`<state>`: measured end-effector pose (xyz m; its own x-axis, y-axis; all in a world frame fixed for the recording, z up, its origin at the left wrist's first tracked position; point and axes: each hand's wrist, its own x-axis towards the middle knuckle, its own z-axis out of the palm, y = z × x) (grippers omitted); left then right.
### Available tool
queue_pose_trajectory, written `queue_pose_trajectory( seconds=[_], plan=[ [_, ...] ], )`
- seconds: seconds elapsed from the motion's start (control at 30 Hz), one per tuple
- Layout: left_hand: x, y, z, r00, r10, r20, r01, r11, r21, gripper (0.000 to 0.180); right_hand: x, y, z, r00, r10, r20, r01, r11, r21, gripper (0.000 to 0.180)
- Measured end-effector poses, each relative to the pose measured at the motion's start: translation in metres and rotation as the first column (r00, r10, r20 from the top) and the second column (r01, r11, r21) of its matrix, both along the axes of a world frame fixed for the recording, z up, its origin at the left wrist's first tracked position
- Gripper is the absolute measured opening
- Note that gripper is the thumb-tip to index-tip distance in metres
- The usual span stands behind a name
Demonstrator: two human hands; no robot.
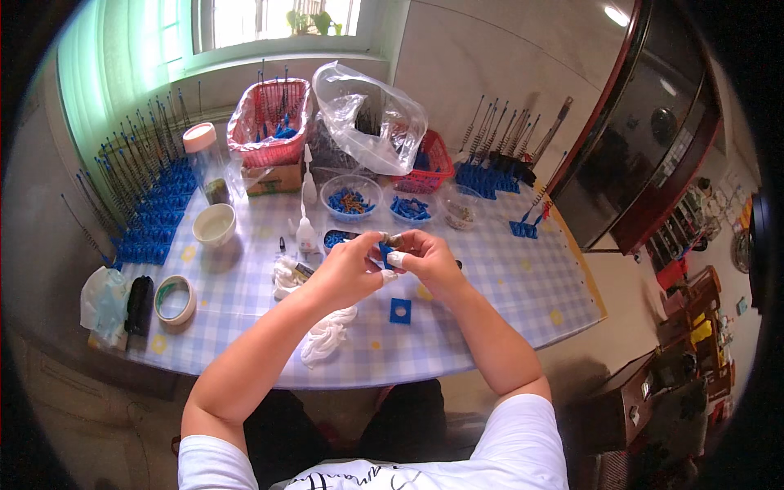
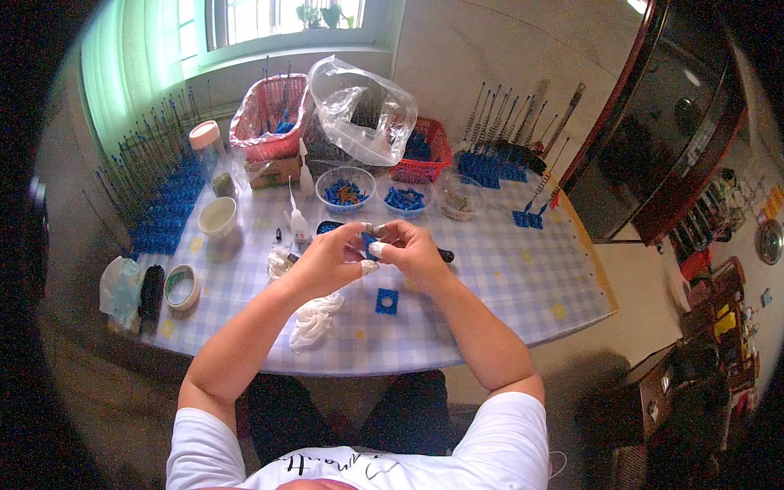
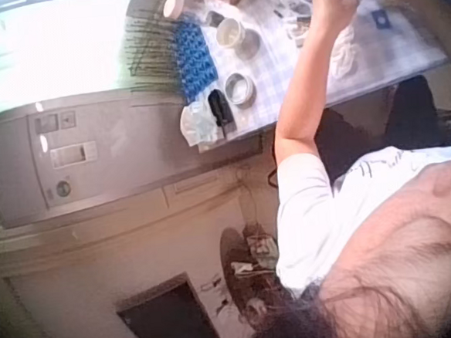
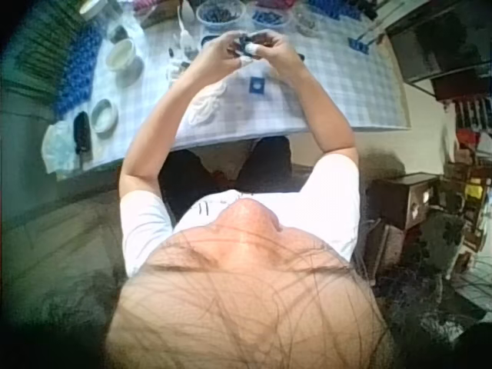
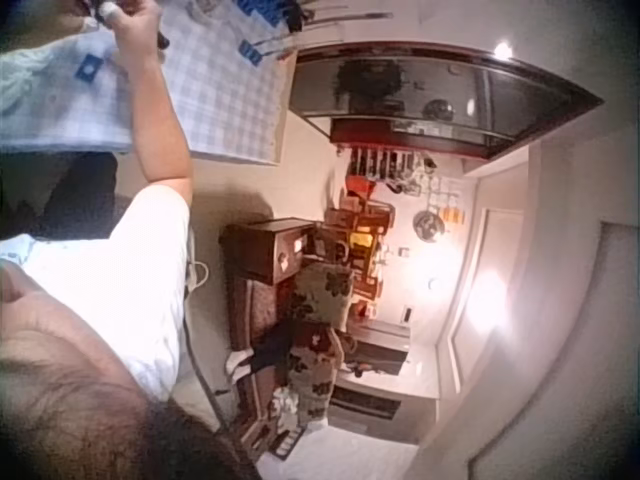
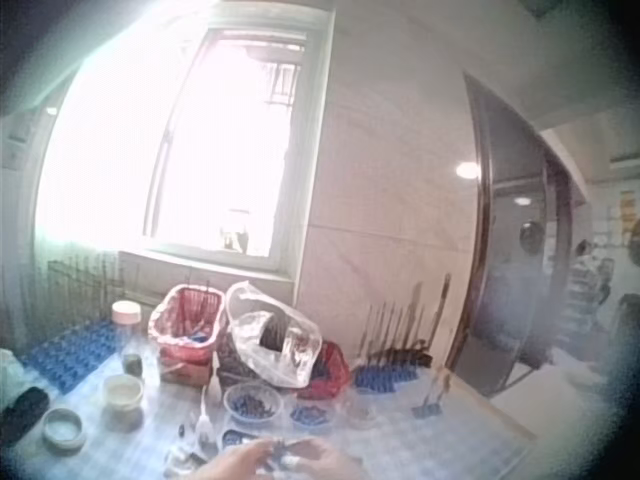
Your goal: The person assembles small blue plastic lighting components by attaching coiled wires and small pins to the blue plastic housing, using a small screwdriver.
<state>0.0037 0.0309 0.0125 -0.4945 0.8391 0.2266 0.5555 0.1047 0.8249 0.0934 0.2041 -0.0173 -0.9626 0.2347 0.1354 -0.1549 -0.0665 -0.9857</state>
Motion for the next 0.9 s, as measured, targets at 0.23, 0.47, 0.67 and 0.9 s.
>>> queue_pose_trajectory(
  seconds=[0.23,0.47,0.67,0.9],
  plan=[
    [-0.007,-0.009,-0.026,0.902,-0.126,0.413,0.097,0.991,0.09,0.048,0.001,-0.004,-0.001,0.992,0.027,0.125,-0.035,0.997,0.063,0.02],
    [-0.007,-0.014,-0.018,0.943,-0.011,0.332,0.047,0.994,-0.101,0.049,0.005,-0.005,0.006,0.991,-0.014,0.135,-0.005,0.99,0.142,0.019],
    [-0.002,-0.018,-0.016,0.956,0.024,0.294,0.022,0.988,-0.153,0.045,0.004,-0.006,0.004,0.982,-0.107,0.153,0.048,0.938,0.344,0.024],
    [0.004,-0.021,-0.011,0.975,-0.019,-0.222,-0.038,0.968,-0.249,0.042,0.007,-0.006,0.005,0.975,-0.111,0.191,0.0,0.864,0.503,0.024]
  ],
)
